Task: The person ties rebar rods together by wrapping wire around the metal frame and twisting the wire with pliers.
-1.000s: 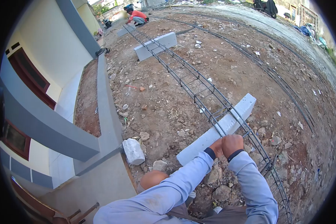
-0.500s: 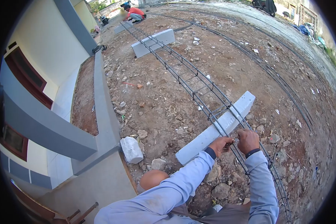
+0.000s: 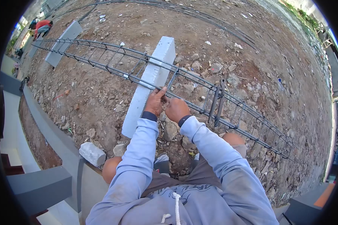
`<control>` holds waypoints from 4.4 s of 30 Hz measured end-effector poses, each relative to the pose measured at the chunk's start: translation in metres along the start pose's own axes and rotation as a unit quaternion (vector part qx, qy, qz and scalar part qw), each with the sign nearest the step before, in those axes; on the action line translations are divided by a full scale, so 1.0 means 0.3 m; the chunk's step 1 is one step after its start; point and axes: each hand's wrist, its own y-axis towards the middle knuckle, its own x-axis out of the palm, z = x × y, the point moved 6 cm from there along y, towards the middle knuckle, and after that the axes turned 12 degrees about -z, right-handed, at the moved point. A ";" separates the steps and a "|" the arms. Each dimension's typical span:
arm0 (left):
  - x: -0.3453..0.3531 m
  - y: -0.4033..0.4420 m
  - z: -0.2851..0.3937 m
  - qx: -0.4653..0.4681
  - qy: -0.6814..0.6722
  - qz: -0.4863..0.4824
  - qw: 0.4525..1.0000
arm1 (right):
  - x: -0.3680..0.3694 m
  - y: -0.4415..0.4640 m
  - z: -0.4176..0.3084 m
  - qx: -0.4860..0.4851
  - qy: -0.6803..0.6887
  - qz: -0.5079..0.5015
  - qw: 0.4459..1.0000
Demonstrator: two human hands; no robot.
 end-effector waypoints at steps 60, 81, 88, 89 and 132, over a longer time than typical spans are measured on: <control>0.017 -0.004 0.009 -0.046 -0.069 0.042 0.996 | -0.217 -0.147 0.062 0.039 -0.077 -0.213 0.973; 0.006 0.012 -0.009 -0.055 -0.077 0.051 0.994 | -0.179 -0.135 0.026 0.063 -0.135 -0.257 0.955; 0.031 -0.066 -0.035 0.016 -0.050 0.128 0.990 | -0.126 -0.169 -0.002 0.173 0.108 -0.270 0.941; 0.032 -0.077 -0.052 0.010 -0.059 0.125 0.990 | -0.096 -0.179 0.009 0.186 0.155 -0.254 0.936; 0.136 -0.184 -0.034 -0.242 -0.039 -0.099 0.964 | 0.312 -0.345 -0.055 0.099 0.809 -0.303 0.494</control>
